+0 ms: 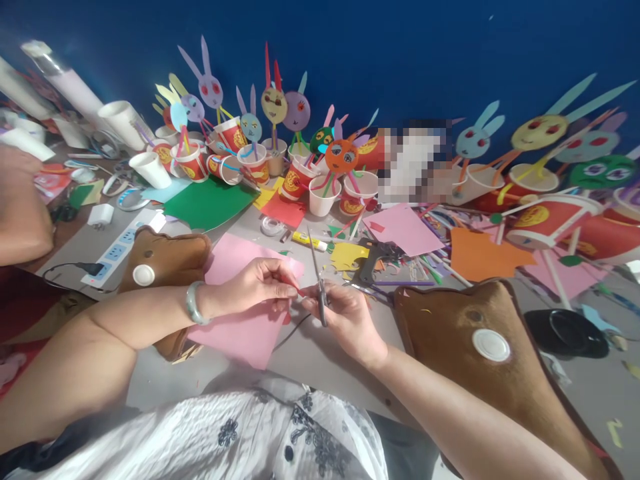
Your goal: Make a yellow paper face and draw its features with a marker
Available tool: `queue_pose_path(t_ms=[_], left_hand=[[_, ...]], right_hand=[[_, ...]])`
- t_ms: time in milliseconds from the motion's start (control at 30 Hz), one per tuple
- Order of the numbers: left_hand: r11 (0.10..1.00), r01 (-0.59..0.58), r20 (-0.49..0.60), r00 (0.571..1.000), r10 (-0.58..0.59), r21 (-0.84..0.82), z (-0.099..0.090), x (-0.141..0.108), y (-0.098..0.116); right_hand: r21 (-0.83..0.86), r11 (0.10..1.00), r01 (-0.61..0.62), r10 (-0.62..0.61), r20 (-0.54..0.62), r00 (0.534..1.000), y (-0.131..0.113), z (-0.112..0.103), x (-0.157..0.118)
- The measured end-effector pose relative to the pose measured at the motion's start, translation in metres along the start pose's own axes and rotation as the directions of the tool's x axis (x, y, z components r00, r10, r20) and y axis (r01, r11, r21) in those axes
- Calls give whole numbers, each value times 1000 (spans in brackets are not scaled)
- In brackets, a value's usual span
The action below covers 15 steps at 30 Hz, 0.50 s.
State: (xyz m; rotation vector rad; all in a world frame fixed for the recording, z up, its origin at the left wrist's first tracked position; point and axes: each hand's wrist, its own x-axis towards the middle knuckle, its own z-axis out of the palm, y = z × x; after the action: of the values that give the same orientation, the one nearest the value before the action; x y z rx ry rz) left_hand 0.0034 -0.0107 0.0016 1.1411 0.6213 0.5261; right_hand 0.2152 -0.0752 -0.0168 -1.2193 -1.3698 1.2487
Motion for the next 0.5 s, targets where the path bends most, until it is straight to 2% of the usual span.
queue_pose_path(t_ms=[333,500], left_hand=[[998,66,20,998,-66,-5,1,-2,-6],[996,80,32,996,-81,45,1,-3,-6]], right_hand=[[52,998,33,-32,-34,999,3,3,1],[31,998,53,-52,-31,998,5,3,2]])
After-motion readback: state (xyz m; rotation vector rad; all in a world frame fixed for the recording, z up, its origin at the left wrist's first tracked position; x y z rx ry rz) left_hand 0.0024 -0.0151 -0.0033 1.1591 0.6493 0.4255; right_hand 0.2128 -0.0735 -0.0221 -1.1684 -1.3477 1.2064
